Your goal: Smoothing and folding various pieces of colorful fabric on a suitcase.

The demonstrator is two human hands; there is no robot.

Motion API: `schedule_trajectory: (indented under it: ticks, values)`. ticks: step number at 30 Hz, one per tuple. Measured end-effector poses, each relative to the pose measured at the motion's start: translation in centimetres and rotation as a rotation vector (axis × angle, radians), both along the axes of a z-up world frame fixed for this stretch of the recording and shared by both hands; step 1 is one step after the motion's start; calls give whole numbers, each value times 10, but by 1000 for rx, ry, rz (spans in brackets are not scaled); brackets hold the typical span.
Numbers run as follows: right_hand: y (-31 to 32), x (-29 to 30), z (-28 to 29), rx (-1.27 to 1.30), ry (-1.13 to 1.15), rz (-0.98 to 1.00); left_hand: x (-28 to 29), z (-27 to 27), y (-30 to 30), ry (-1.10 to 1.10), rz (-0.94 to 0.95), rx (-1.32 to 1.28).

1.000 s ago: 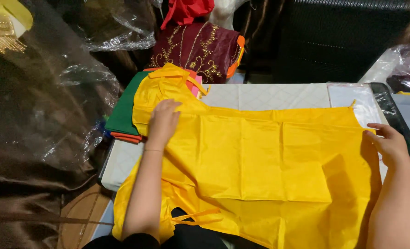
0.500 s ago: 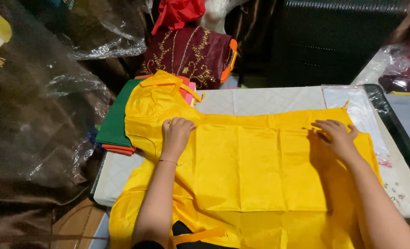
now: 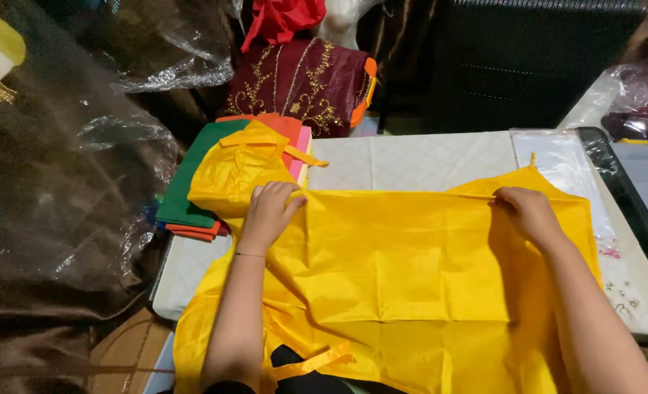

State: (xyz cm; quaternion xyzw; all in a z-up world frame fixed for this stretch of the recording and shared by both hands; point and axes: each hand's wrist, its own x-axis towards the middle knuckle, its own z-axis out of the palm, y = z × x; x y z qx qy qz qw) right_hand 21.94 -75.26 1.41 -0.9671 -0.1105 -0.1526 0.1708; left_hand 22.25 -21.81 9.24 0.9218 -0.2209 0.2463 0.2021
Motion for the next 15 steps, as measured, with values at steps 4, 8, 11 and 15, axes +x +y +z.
schedule_trajectory:
  ticks: [4,8,11,15]
  values:
    - [-2,-14,42,126,-125,96,-7,7,17,146,-100,-20]
    - [-5,-25,85,127,-45,84,-21,29,38,179,-18,40]
    - [-5,-28,118,243,262,56,-28,56,51,237,51,30]
    - [-32,5,123,-72,180,15,-16,92,55,-75,65,172]
